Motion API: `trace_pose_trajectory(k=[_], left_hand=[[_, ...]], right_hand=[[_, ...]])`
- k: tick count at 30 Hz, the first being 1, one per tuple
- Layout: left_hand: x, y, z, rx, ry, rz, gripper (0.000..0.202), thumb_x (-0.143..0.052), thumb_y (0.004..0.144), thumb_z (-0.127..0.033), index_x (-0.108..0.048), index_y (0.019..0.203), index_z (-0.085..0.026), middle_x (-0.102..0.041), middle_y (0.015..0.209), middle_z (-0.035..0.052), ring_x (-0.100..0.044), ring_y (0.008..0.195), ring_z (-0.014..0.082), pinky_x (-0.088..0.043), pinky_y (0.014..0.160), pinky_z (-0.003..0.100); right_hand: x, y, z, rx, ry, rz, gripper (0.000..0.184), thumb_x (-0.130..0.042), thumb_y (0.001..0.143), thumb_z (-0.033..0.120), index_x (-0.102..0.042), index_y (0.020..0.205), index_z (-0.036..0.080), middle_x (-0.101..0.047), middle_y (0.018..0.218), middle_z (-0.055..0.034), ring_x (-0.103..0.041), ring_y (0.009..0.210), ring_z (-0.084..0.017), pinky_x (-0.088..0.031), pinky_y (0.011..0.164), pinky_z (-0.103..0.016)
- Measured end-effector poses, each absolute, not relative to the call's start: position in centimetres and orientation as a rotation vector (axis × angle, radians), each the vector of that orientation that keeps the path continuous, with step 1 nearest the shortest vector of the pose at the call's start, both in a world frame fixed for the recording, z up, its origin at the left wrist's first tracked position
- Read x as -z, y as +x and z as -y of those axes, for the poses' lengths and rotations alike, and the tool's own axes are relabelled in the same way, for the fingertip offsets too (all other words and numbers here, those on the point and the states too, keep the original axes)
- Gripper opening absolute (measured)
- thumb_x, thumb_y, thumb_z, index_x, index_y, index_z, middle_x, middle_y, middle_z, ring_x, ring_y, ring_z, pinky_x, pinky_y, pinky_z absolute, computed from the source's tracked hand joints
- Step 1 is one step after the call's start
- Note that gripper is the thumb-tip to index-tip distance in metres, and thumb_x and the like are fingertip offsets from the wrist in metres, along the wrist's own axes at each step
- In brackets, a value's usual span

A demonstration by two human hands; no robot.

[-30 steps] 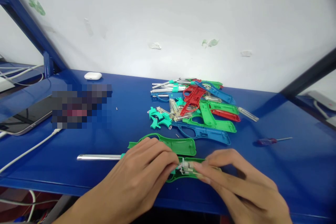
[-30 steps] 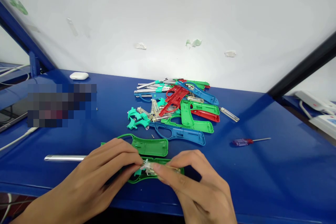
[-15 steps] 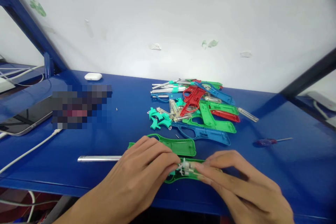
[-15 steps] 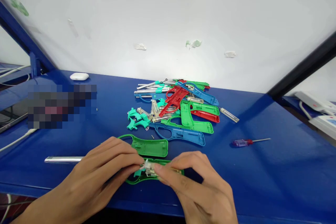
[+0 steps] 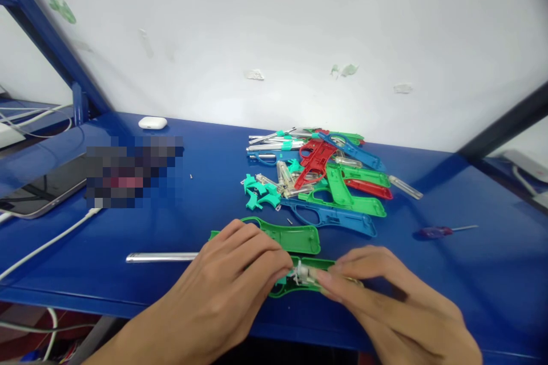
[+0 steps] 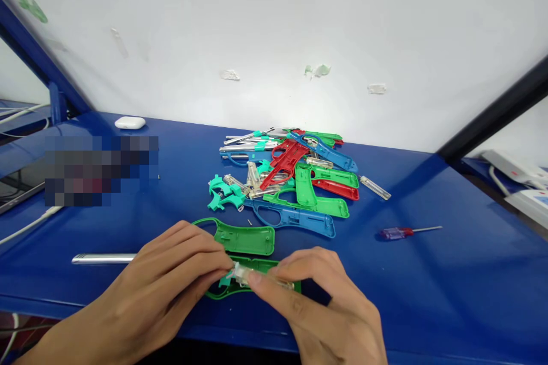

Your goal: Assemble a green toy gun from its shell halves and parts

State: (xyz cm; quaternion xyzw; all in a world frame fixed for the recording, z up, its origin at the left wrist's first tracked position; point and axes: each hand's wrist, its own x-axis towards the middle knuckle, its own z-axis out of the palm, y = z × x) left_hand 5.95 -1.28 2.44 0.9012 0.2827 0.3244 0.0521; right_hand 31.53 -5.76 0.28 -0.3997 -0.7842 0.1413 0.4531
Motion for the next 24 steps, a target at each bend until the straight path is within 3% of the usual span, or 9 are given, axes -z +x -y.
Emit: trace_pose_trajectory(k=[12,17,24], left_hand=[[-2.3,6.1,1.0,-0.967,2.750,-0.844,0.024,-0.051,0.103,-0.003,-0.066,0.110,-0.020,-0.074,0.101,-0.0014,-0.065,0.091,0.0171,-0.050,0.094,0.035],[-2.5,6.2,1.0,-0.999,2.718,-0.817,0.019,-0.048,0.109,-0.011,-0.064,0.112,-0.020,-0.075,0.101,-0.0008,-0.066,0.092,0.0161,-0.052,0.095,0.034],[-2.6,6.3,1.1,-1.005,2.672,-0.822,0.011,-0.052,0.111,-0.022,-0.063,0.111,-0.021,-0.074,0.098,-0.0041,-0.065,0.090,0.0142,-0.049,0.096,0.032]], right_hand=[[0.5,31.6,6.1,-0.361,-0.996,1.973,0.052,-0.069,0.094,0.005,-0.073,0.136,0.035,-0.069,0.106,-0.0070,-0.070,0.104,-0.024,-0.065,0.080,-0.034],[0.1,31.6,6.0,-0.355,-1.025,1.991,0.058,-0.065,0.092,-0.003,-0.074,0.134,0.036,-0.071,0.105,-0.0059,-0.072,0.098,-0.021,-0.065,0.078,-0.032],[-0.6,31.4,5.9,-0.310,-1.049,2.007,0.047,-0.064,0.095,0.001,-0.078,0.127,0.032,-0.072,0.102,-0.0061,-0.072,0.095,-0.020,-0.065,0.074,-0.029]])
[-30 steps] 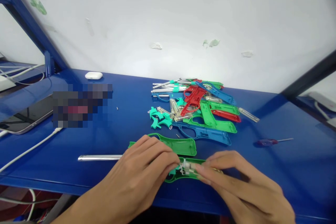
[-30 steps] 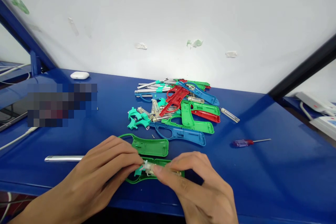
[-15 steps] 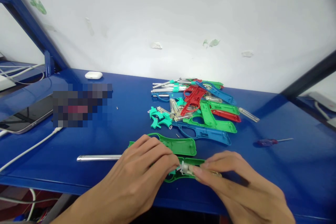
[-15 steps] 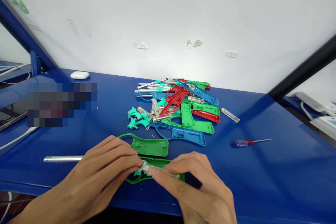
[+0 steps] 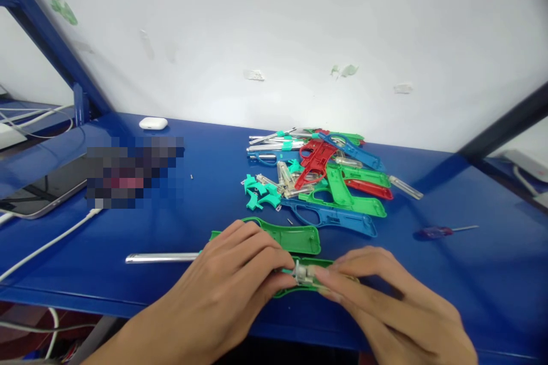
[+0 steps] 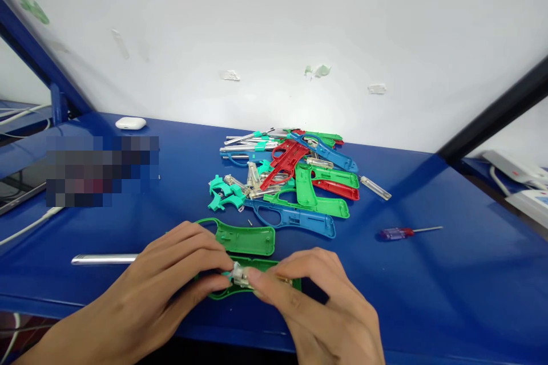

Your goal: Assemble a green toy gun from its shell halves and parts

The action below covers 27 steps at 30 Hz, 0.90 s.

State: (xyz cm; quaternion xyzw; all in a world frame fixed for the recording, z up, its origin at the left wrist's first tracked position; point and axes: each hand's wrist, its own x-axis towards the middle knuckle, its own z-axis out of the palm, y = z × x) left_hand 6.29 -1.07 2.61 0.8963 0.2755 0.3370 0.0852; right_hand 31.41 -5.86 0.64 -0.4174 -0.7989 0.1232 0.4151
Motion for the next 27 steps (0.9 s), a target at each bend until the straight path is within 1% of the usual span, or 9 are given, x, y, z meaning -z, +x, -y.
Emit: trace_pose_trajectory(k=[10,14,16,21,27], left_hand=[[-2.43,6.33,1.03,-0.994,2.625,-0.812,0.007,-0.057,0.109,-0.022,-0.064,0.110,-0.020,-0.073,0.098,-0.0039,-0.063,0.092,0.0140,-0.047,0.097,0.031],[-2.40,6.25,1.24,-1.009,2.626,-0.850,0.013,-0.055,0.109,-0.015,-0.064,0.116,-0.021,-0.074,0.104,-0.0032,-0.064,0.097,0.0149,-0.046,0.101,0.032],[-2.25,6.23,1.25,-1.026,2.633,-0.870,0.016,-0.054,0.108,-0.011,-0.064,0.115,-0.021,-0.074,0.103,-0.0034,-0.064,0.095,0.0150,-0.046,0.101,0.032],[-1.97,6.18,1.25,-1.073,2.665,-0.835,0.014,-0.054,0.107,-0.010,-0.065,0.109,-0.020,-0.073,0.098,-0.0031,-0.065,0.092,0.0145,-0.048,0.097,0.031],[-2.32,6.18,1.34,-1.117,2.708,-0.837,0.019,-0.051,0.107,-0.008,-0.066,0.107,-0.019,-0.075,0.096,-0.0014,-0.067,0.088,0.0147,-0.050,0.090,0.030]], right_hand=[[-0.77,30.96,5.45,-0.271,-1.052,1.996,0.041,-0.068,0.096,0.005,-0.078,0.126,0.029,-0.072,0.099,-0.0039,-0.072,0.092,-0.016,-0.064,0.072,-0.024],[-1.01,30.75,5.57,-0.249,-1.099,1.965,0.037,-0.067,0.097,0.006,-0.080,0.123,0.029,-0.072,0.096,-0.0032,-0.072,0.089,-0.015,-0.064,0.072,-0.022],[-1.10,30.67,5.58,-0.256,-1.095,1.960,0.036,-0.065,0.097,0.006,-0.080,0.122,0.029,-0.072,0.095,-0.0032,-0.073,0.089,-0.015,-0.064,0.071,-0.021],[-0.91,30.81,5.56,-0.274,-1.064,1.957,0.037,-0.066,0.097,0.005,-0.079,0.124,0.028,-0.072,0.097,-0.0030,-0.073,0.091,-0.015,-0.064,0.072,-0.022],[-0.77,31.04,5.55,-0.313,-1.045,1.991,0.043,-0.064,0.096,0.001,-0.076,0.128,0.027,-0.071,0.100,-0.0046,-0.072,0.093,-0.016,-0.064,0.074,-0.024]])
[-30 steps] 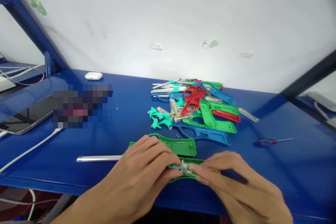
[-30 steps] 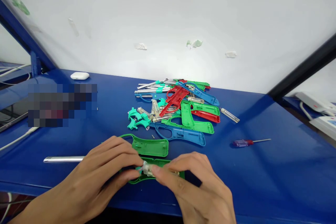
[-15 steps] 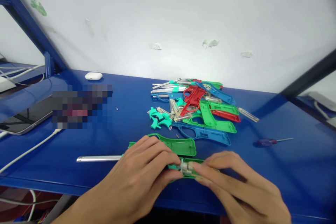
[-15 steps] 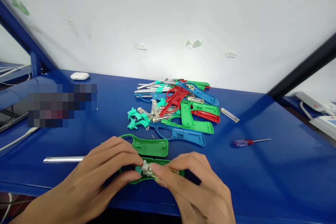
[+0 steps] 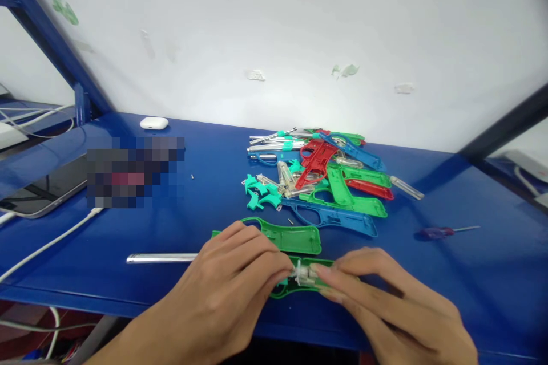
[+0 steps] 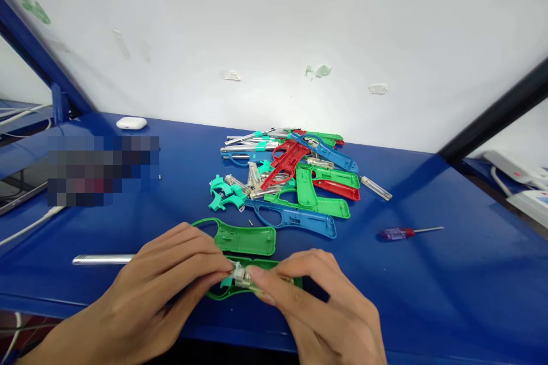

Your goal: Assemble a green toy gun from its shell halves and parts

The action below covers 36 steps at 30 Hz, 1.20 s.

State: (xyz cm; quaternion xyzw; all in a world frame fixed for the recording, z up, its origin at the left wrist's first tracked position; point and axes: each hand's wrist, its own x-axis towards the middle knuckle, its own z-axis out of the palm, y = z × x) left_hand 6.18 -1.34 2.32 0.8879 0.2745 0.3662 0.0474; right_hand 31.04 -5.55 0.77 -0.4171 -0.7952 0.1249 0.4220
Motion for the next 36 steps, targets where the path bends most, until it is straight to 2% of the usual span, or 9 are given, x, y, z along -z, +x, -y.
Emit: trace_pose_trajectory(k=[12,19,29,36], left_hand=[[-2.39,6.32,1.06,-1.130,2.703,-0.815,0.021,-0.050,0.105,-0.004,-0.066,0.104,-0.019,-0.077,0.095,-0.0010,-0.069,0.086,0.0145,-0.051,0.083,0.031],[-2.37,6.30,1.30,-1.151,2.693,-0.799,0.019,-0.051,0.105,-0.005,-0.064,0.103,-0.018,-0.077,0.092,-0.0005,-0.069,0.083,0.0151,-0.051,0.077,0.032],[-1.79,6.29,1.13,-1.174,2.621,-0.837,0.020,-0.062,0.100,-0.004,-0.067,0.112,-0.019,-0.075,0.098,-0.0024,-0.064,0.090,0.0140,-0.047,0.096,0.032],[-1.87,6.22,1.21,-1.202,2.647,-0.823,0.020,-0.058,0.099,-0.001,-0.065,0.107,-0.018,-0.076,0.099,-0.0003,-0.068,0.095,0.0146,-0.048,0.099,0.030]], right_hand=[[-0.65,31.29,5.88,-0.350,-1.017,2.017,0.044,-0.067,0.094,0.000,-0.077,0.128,0.027,-0.071,0.101,-0.0058,-0.072,0.093,-0.018,-0.064,0.073,-0.026],[0.00,31.64,6.04,-0.378,-0.979,2.056,0.052,-0.067,0.093,0.001,-0.071,0.138,0.027,-0.069,0.107,-0.0076,-0.070,0.100,-0.021,-0.065,0.077,-0.031],[-0.68,31.22,5.85,-0.292,-1.033,2.009,0.043,-0.064,0.097,0.001,-0.076,0.129,0.026,-0.071,0.101,-0.0051,-0.071,0.093,-0.016,-0.065,0.076,-0.025],[-0.85,31.34,5.94,-0.312,-1.014,2.029,0.043,-0.063,0.097,0.001,-0.075,0.131,0.025,-0.071,0.101,-0.0065,-0.071,0.094,-0.017,-0.065,0.075,-0.026]])
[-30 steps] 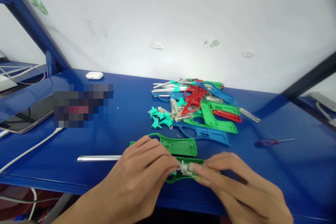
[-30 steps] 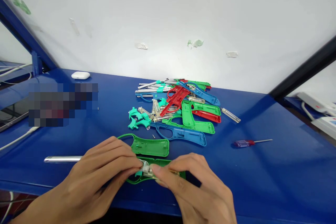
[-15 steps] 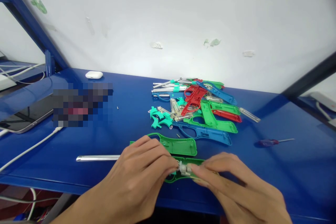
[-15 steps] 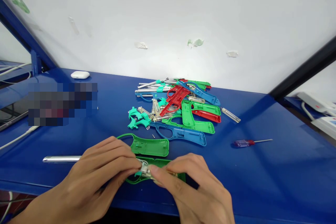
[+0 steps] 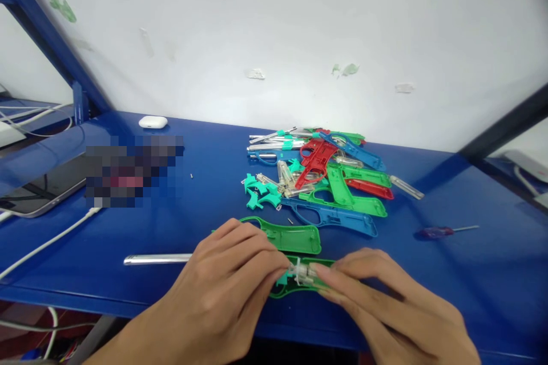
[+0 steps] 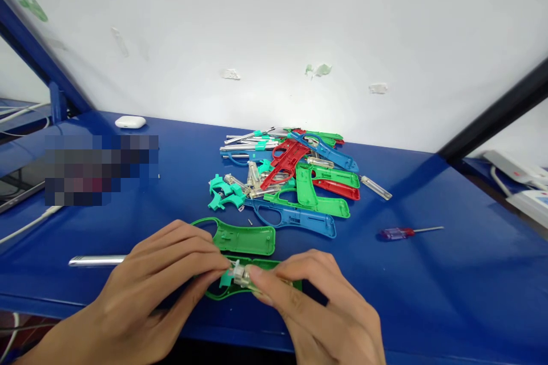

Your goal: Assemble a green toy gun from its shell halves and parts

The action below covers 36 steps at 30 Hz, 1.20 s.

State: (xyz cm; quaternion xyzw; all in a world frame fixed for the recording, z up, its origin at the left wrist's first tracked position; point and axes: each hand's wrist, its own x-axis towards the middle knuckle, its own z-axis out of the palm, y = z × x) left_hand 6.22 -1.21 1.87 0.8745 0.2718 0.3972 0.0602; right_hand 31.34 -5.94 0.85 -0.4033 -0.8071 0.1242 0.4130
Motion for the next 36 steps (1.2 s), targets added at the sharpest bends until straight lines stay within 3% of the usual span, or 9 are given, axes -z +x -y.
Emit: trace_pose_trajectory(k=[26,36], left_hand=[[-2.31,6.30,1.25,-1.218,2.683,-0.798,0.023,-0.055,0.097,0.001,-0.065,0.103,-0.019,-0.079,0.096,0.0011,-0.073,0.090,0.0166,-0.057,0.085,0.032],[-2.55,6.31,1.11,-1.226,2.657,-0.772,0.027,-0.054,0.096,0.002,-0.064,0.105,-0.020,-0.079,0.096,0.0014,-0.073,0.090,0.0170,-0.058,0.083,0.032]], right_hand=[[-0.04,31.91,5.98,-0.430,-0.918,2.062,0.056,-0.065,0.093,0.000,-0.068,0.143,0.025,-0.070,0.105,-0.0077,-0.070,0.102,-0.021,-0.066,0.077,-0.030],[-0.73,31.50,5.57,-0.460,-0.956,1.993,0.052,-0.069,0.091,0.001,-0.076,0.133,0.030,-0.075,0.097,-0.0051,-0.074,0.092,-0.021,-0.065,0.072,-0.030]])
